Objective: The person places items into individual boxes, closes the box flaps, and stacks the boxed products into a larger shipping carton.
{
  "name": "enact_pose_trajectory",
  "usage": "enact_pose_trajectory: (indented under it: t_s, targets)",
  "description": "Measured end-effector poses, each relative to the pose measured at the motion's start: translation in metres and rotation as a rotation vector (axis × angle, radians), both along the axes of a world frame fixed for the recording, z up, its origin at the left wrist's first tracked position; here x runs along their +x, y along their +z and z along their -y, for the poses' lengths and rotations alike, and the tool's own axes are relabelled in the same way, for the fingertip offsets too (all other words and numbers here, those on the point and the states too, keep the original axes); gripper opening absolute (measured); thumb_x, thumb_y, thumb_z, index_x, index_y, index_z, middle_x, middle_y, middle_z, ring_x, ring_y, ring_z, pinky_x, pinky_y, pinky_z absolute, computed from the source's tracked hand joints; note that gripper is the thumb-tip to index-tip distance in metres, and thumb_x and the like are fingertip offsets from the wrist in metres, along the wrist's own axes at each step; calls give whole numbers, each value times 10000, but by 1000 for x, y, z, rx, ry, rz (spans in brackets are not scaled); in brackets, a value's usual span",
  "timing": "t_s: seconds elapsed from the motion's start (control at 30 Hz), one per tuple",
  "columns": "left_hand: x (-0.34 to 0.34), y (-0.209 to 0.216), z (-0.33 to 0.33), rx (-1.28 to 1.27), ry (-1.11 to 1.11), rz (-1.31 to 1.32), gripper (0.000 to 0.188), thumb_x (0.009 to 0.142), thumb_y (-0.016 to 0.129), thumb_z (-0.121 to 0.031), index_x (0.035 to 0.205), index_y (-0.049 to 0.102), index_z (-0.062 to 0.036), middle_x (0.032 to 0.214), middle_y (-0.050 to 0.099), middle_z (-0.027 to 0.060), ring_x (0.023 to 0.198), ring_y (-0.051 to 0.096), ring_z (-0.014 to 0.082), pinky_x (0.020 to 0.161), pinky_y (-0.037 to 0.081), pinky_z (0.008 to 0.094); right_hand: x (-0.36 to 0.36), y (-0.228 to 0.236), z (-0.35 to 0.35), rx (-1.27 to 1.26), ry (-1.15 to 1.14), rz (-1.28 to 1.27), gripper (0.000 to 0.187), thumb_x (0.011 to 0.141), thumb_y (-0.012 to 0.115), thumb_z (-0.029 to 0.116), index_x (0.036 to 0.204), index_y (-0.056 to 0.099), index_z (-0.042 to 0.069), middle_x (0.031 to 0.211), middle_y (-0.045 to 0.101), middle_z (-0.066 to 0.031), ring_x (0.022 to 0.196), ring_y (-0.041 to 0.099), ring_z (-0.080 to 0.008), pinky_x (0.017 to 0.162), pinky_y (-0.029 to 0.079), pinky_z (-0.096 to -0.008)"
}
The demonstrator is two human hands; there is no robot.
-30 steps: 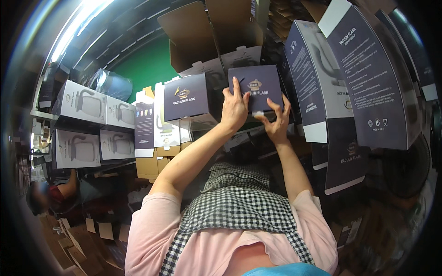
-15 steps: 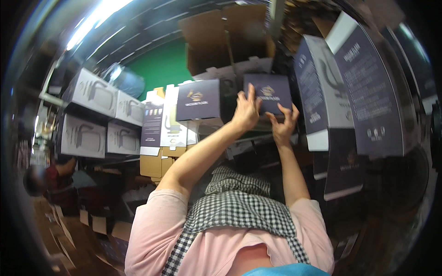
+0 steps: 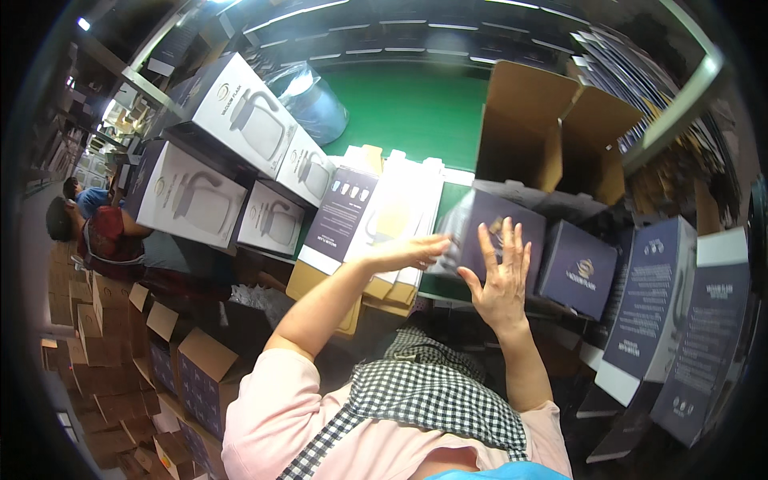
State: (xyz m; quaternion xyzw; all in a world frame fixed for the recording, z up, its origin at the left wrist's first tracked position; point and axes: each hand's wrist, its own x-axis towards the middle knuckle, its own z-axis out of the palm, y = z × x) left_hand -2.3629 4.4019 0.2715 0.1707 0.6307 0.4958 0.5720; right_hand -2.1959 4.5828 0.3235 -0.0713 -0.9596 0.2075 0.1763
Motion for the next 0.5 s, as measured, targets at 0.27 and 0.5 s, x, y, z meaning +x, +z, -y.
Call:
enact_pose_trajectory:
  t_s: [0.27,0.5]
  targets:
    - [-378,-48,68,-629,1590,-688,563,872,539,-85,1388,342,24,1341,412,297,1202,506,434,1045,427,497,-53,12,16,8,193,152,374,800,737,237,1109,656,43,1221,558,-164,1221,489,-350,1027,370,-519]
    - [-515,-84,151,-612,2232,-442,521,955,473,-266,1453,381,-142,1425,359,243,1313,408,385,1114,350,457,-109,5,-15,177,-76,10,442,856,611,16,1288,530,-23,1324,484,-256,1252,478,-419,1020,428,-485]
